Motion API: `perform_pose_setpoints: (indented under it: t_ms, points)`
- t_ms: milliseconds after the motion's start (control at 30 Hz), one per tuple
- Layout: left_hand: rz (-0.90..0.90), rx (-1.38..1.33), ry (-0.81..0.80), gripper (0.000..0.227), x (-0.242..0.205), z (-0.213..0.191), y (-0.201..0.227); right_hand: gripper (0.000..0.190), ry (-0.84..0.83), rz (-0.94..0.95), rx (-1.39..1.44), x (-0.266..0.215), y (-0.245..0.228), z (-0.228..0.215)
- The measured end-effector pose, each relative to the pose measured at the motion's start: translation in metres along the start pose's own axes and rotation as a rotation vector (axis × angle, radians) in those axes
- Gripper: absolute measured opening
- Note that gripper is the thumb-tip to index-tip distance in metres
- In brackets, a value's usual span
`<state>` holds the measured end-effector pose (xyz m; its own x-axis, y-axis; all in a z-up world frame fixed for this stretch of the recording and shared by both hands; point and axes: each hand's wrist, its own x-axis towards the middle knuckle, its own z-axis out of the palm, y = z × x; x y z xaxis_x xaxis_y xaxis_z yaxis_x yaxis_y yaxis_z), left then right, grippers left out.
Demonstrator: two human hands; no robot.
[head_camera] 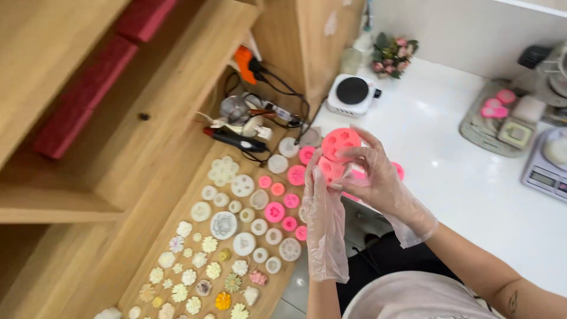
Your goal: Organizing, cleaning, and moving silicone candle molds around a workbench and shelving unit.
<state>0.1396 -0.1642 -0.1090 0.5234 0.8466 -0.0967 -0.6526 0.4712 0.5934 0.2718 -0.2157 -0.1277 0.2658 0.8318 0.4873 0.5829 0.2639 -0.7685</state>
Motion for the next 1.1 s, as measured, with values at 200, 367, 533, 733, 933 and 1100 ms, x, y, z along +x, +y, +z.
perform_pose_setpoints:
  t_ms: [200,367,533,733,933,1100]
  points:
    - [-0.385,0.162,0.079,0.052,-0.013,-0.029,-0.145,0.029,0.324,0.64,0.424,-0.126,0.124,-0.066]
    - [-0.577,0.292,0.145,0.05,-0.011,-0.062,-0.254,0.039,0.46,1.011,0.696,-0.188,0.191,-0.109]
    - [-0.436,0.438,0.204,0.059,-0.027,-0.072,-0.32,0.053,0.293,0.907,0.325,-0.19,0.217,-0.143]
    - [-0.111,0.703,0.215,0.062,-0.045,-0.115,-0.402,0.052,0.017,0.868,0.151,-0.194,0.259,-0.154]
    - [0.081,1.186,0.255,0.061,-0.05,-0.099,-0.385,0.048,-0.066,0.79,0.118,-0.189,0.262,-0.161]
    - [-0.048,1.659,0.346,0.052,-0.043,-0.067,-0.363,0.033,-0.077,0.586,-0.034,-0.175,0.237,-0.161]
